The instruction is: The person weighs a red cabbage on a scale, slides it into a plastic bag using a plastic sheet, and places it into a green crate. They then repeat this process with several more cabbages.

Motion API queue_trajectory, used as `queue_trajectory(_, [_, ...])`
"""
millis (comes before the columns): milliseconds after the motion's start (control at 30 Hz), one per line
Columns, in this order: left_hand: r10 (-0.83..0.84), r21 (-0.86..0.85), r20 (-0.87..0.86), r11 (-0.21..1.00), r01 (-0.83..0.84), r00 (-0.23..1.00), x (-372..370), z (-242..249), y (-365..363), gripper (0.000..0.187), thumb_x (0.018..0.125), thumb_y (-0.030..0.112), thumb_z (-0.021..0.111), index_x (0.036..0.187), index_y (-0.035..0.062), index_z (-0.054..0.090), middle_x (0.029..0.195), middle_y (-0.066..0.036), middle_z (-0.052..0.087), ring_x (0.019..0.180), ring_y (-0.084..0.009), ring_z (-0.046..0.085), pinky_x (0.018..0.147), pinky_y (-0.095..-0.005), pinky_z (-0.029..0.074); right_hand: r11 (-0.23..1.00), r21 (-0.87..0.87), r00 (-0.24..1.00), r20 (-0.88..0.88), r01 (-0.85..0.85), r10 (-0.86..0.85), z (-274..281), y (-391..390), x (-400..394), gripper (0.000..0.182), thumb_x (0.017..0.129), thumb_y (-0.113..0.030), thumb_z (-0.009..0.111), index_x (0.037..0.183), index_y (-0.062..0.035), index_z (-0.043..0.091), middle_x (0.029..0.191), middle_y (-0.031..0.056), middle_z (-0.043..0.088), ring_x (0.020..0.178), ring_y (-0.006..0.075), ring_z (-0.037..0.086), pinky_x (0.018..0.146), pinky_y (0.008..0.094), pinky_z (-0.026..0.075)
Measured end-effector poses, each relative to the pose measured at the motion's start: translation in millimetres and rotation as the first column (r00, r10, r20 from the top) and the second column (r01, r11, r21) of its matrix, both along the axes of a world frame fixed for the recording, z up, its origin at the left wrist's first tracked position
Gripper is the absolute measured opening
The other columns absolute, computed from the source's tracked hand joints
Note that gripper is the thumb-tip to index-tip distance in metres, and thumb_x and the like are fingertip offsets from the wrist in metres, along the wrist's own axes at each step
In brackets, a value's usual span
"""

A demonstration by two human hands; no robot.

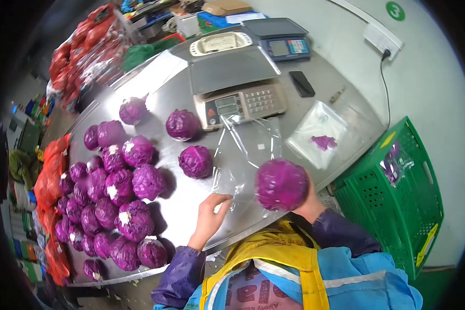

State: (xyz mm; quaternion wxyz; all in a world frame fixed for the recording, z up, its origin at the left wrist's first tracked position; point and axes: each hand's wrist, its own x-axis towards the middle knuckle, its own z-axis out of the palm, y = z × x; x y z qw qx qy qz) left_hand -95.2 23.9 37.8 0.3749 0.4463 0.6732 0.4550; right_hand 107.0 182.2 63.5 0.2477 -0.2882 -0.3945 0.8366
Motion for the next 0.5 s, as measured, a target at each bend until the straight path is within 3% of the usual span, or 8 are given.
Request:
queue_trajectory(33, [-0.136, -0.057, -0.331, 0.991, 0.124, 0.934, -1, -8, 9, 0.027, 0.080, 0.013, 0.056, 0.105, 0.0036, 0.057, 0.103, -0.012, 0.057, 0.100, -0.0267, 0.053, 0.084, -0.0353, 0.043, 0.858, 0.512, 0.985, 0.167, -0.050, -0.042, 10, -8, 13, 0.058, 0.079, -0.050, 0.057, 0.121, -0.0117, 0.048, 0.122, 0.0092, 0.050, 0.113, 0.0241, 0.049, 0.097, 0.0439, 0.038])
queue_trajectory(67, [-0.155, -0.058, -0.330, 0.988, 0.144, 0.931, -1, -19, 18, 0.027, 0.080, 0.013, 0.056, 0.105, 0.0036, 0.057, 0.103, -0.012, 0.057, 0.100, -0.0267, 0.053, 0.084, -0.0353, 0.043, 0.859, 0.510, 0.984, 0.167, -0.033, -0.062, 6, -11, 27, 0.058, 0.079, -0.050, 0.057, 0.121, -0.0117, 0.048, 0.122, 0.0092, 0.050, 0.113, 0.0241, 0.049, 0.097, 0.0439, 0.038])
queue_trajectory(133, [-0.286, -0.120, -0.766, 0.943, 0.309, 0.576, 0, -40, 33, 0.021, 0.074, 0.011, 0.056, 0.096, 0.0081, 0.056, 0.092, -0.009, 0.055, 0.090, -0.0267, 0.053, 0.076, -0.0367, 0.044, 0.598, 0.796, 0.888, 0.341, -0.098, -0.308, -6, -16, 62, 0.082, 0.065, -0.036, 0.078, 0.129, -0.0116, 0.034, 0.126, 0.0090, 0.044, 0.116, 0.0219, 0.046, 0.099, 0.0401, 0.036])
queue_trajectory(233, [-0.338, -0.239, -0.867, 0.927, 0.289, 0.366, 1, -53, 44, 0.024, 0.073, 0.009, 0.054, 0.098, 0.0098, 0.054, 0.088, -0.009, 0.051, 0.090, -0.0254, 0.052, 0.075, -0.0369, 0.045, 0.857, 0.515, 0.930, 0.304, 0.021, -0.206, -52, -19, 104, 0.107, 0.050, -0.023, 0.088, 0.133, -0.0115, 0.022, 0.129, 0.0094, 0.041, 0.119, 0.0195, 0.043, 0.101, 0.0367, 0.033])
queue_trajectory(267, [-0.348, -0.254, -0.866, 0.925, 0.283, 0.359, 0, -56, 46, 0.023, 0.075, 0.010, 0.052, 0.098, 0.0100, 0.053, 0.091, -0.009, 0.051, 0.089, -0.0258, 0.053, 0.073, -0.0372, 0.045, 0.697, 0.681, 0.866, 0.467, -0.225, -0.177, -67, -19, 121, 0.086, 0.066, -0.028, 0.078, 0.132, -0.0112, 0.027, 0.131, 0.0075, 0.040, 0.122, 0.0187, 0.039, 0.104, 0.0368, 0.029])
queue_trajectory(367, [-0.285, -0.201, -0.911, 0.939, 0.279, 0.300, -8, -68, 53, 0.020, 0.070, 0.011, 0.056, 0.088, 0.0086, 0.051, 0.087, -0.005, 0.051, 0.084, -0.0222, 0.054, 0.066, -0.0359, 0.047, 0.807, 0.455, 0.800, 0.598, -0.377, 0.036, -78, -24, 128, 0.062, 0.082, -0.035, 0.061, 0.131, -0.0111, 0.032, 0.133, 0.0054, 0.040, 0.124, 0.0185, 0.037, 0.106, 0.0378, 0.025])
queue_trajectory(433, [-0.242, -0.138, -0.908, 0.944, 0.301, 0.342, -15, -69, 61, 0.017, 0.071, 0.009, 0.056, 0.086, 0.0077, 0.050, 0.081, -0.007, 0.051, 0.077, -0.0245, 0.056, 0.061, -0.0370, 0.048, 0.898, 0.377, 0.899, 0.435, -0.226, 0.043, -102, -29, 131, 0.056, 0.086, -0.037, 0.053, 0.131, -0.0112, 0.034, 0.133, 0.0048, 0.040, 0.125, 0.0185, 0.035, 0.107, 0.0384, 0.025])
queue_trajectory(500, [-0.153, -0.059, -0.809, 0.982, 0.181, 0.568, -17, -42, 71, 0.013, 0.073, 0.005, 0.052, 0.085, 0.0061, 0.050, 0.076, -0.010, 0.052, 0.073, -0.0280, 0.057, 0.061, -0.0388, 0.048, 0.955, 0.284, 0.967, 0.254, -0.091, 0.017, -106, -25, 126, 0.051, 0.089, -0.040, 0.045, 0.131, -0.0113, 0.036, 0.134, 0.0042, 0.039, 0.126, 0.0185, 0.034, 0.107, 0.0390, 0.024])
